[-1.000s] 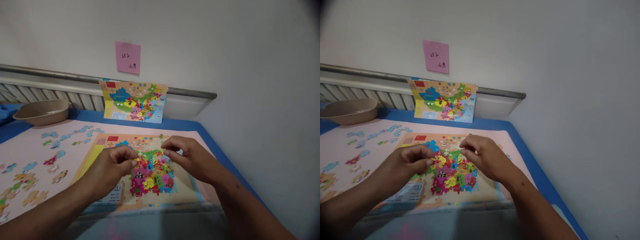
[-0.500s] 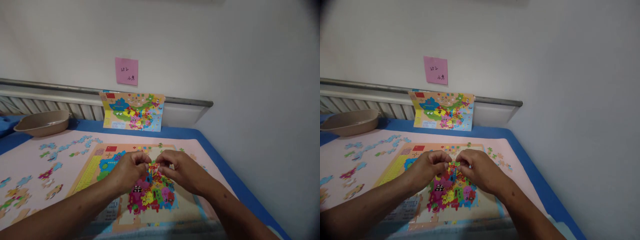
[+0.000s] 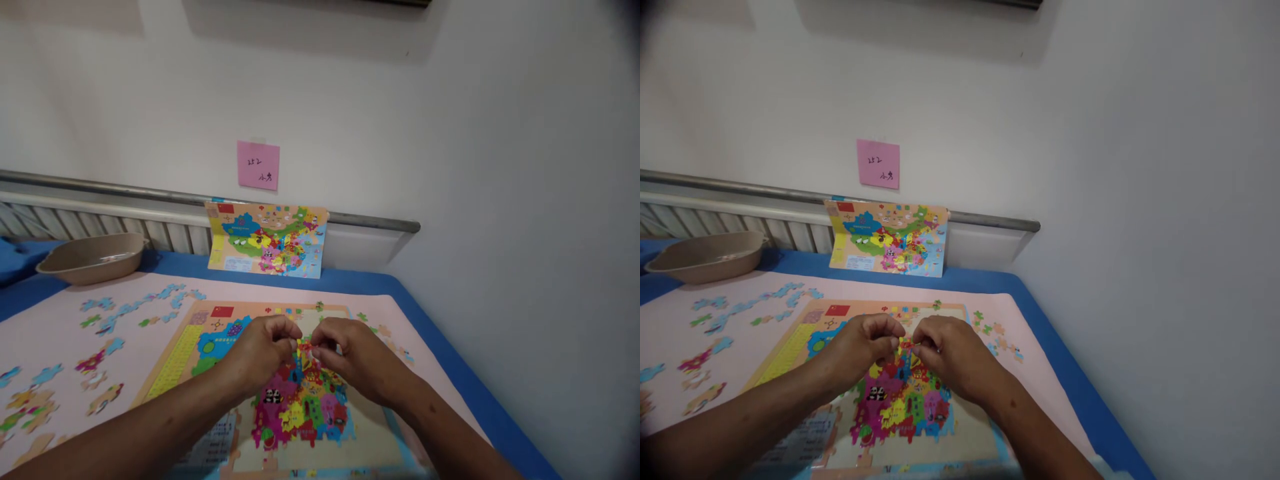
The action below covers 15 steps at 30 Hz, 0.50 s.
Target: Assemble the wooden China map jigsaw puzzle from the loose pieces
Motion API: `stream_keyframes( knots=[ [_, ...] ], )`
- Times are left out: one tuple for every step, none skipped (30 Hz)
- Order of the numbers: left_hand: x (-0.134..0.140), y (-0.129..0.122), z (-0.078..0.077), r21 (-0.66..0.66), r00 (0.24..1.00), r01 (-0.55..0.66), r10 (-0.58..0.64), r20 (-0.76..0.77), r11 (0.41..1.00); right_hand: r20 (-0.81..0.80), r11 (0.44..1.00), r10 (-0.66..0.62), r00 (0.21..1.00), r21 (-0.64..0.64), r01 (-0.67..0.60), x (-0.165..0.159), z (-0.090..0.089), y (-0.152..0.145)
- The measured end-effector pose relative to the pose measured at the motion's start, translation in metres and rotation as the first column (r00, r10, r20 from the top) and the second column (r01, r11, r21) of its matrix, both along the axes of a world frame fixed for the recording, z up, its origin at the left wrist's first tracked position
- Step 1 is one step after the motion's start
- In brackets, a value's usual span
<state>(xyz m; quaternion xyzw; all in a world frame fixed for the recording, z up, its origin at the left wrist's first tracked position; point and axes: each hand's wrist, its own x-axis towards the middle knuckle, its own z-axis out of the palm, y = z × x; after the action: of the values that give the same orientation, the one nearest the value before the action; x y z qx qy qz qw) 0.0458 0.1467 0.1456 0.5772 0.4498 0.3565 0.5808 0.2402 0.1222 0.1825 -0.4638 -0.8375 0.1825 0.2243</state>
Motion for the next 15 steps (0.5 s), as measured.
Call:
stream_keyframes(
  knots=[
    [0.0001, 0.0, 0.0002, 0.001, 1.0, 0.006, -0.006, 0.001, 1.0, 0.002, 1.0, 0.003, 1.0, 0.006, -0.003, -0.0003, -0.0003, 0.0],
    [0.0002, 0.0, 0.0003, 0.001, 1.0, 0.01, -0.01, 0.002, 1.0, 0.005, 1.0, 0.004, 1.0, 0.012, -0.004, -0.0006, -0.0005, 0.0],
    [0.0003, -0.0001, 0.0002, -0.001, 1.0, 0.01, -0.01, 0.006, 1.0, 0.006, 1.0, 0.003, 1.0, 0.019, -0.003, -0.0009, -0.0008, 0.0001],
    [0.0005, -0.0003, 0.0001, -0.004, 1.0, 0.009, -0.009, 0.011, 1.0, 0.008, 1.0, 0.0, 1.0, 0.025, 0.0, -0.001, -0.001, 0.0002],
    [0.0006, -0.0003, -0.0001, -0.006, 1.0, 0.006, -0.006, 0.016, 1.0, 0.01, 1.0, -0.004, 1.0, 0.029, 0.004, -0.0011, -0.0014, 0.0004],
    [0.0008, -0.0003, -0.0005, -0.005, 1.0, 0.003, -0.003, 0.02, 1.0, 0.013, 0.999, -0.008, 1.0, 0.032, 0.008, -0.001, -0.0018, 0.0007],
    [0.0009, -0.0002, -0.0009, -0.004, 1.0, 0.003, -0.003, 0.021, 1.0, 0.015, 0.999, -0.01, 1.0, 0.034, 0.01, -0.0008, -0.0023, 0.001],
    [0.001, 0.0, -0.0014, -0.005, 1.0, 0.005, -0.005, 0.019, 1.0, 0.018, 0.999, -0.01, 1.0, 0.035, 0.01, -0.0005, -0.003, 0.0014],
    [0.0011, 0.0004, -0.002, -0.005, 1.0, 0.009, -0.009, 0.019, 1.0, 0.02, 0.999, -0.007, 1.0, 0.037, 0.006, -0.0001, -0.0036, 0.0019],
    [0.0012, 0.0008, -0.0027, -0.005, 1.0, 0.014, -0.013, 0.02, 1.0, 0.023, 0.999, -0.001, 1.0, 0.04, 0.001, 0.0003, -0.0043, 0.0023],
    [0.0013, 0.0013, -0.0033, -0.004, 1.0, 0.02, -0.02, 0.022, 1.0, 0.025, 0.999, 0.002, 1.0, 0.045, -0.003, 0.0007, -0.005, 0.0026],
    [0.0016, 0.002, -0.004, -0.002, 0.999, 0.026, -0.026, 0.024, 1.0, 0.027, 0.999, 0.001, 1.0, 0.052, -0.002, 0.001, -0.0057, 0.0029],
    [0.0019, 0.0026, -0.0046, 0.0, 0.999, 0.027, -0.027, 0.026, 1.0, 0.03, 0.998, -0.004, 1.0, 0.059, 0.002, 0.0013, -0.0063, 0.0032],
    [0.0023, 0.0033, -0.005, 0.002, 0.999, 0.026, -0.026, 0.025, 1.0, 0.033, 0.998, -0.009, 0.999, 0.065, 0.006, 0.0016, -0.007, 0.0034],
    [0.0028, 0.0038, -0.0053, 0.001, 0.999, 0.025, -0.025, 0.02, 1.0, 0.037, 0.997, -0.012, 0.999, 0.071, 0.009, 0.002, -0.0076, 0.0036]
  ],
)
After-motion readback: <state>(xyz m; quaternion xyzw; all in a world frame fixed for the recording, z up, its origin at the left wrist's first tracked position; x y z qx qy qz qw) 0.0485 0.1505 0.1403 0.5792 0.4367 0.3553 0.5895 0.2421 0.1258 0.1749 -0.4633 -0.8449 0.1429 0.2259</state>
